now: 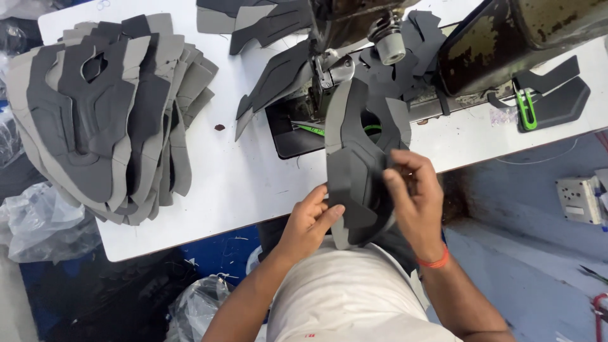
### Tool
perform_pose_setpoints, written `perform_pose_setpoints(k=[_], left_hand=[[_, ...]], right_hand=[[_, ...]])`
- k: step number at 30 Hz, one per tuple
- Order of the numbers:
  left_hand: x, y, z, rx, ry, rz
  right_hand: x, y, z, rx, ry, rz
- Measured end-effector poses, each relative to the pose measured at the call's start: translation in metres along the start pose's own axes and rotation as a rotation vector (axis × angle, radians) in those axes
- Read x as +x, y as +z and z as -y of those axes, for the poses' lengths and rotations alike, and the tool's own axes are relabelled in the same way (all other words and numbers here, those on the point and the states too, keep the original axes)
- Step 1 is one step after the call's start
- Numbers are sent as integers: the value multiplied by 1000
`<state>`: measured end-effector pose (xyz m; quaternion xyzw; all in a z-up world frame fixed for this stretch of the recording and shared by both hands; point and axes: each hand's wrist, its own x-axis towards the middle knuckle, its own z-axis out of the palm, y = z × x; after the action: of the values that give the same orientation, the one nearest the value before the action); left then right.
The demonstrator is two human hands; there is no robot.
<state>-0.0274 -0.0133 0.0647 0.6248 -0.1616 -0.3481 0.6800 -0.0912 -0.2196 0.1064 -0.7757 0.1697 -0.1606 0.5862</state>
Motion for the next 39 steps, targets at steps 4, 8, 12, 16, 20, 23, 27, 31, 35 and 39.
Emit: perform_pose_setpoints(k=[4, 8, 12, 16, 20, 23, 27, 31, 35, 39], left_hand=[[-13, -5, -1, -66, 18, 24], [-19, -5, -12, 39, 4, -46], [-26, -8, 4, 134, 10, -136], [-23, -9, -12, 81, -25, -140], [-15, -8, -22, 6, -59, -86], [-13, -8, -26, 118, -45, -83], [-16, -15, -26, 137, -35, -160], [-12, -18, -18, 24, 15, -226], [-5, -11, -14, -40, 37, -245], [-4, -4, -13, -54, 62, -276]], right_hand=[[-1, -12, -8, 301, 207, 65], [-2, 2, 14, 307, 321, 297], [0, 18, 28, 198, 240, 362], [3, 23, 31, 225, 232, 365], [3, 23, 36, 201, 265, 392], [-4, 16, 20, 50, 195, 374], [-10, -1, 11, -355, -53, 113], [0, -21, -17, -368, -52, -76], [-8, -33, -47, 380, 403, 70], [-11, -22, -17, 449, 354, 180]])
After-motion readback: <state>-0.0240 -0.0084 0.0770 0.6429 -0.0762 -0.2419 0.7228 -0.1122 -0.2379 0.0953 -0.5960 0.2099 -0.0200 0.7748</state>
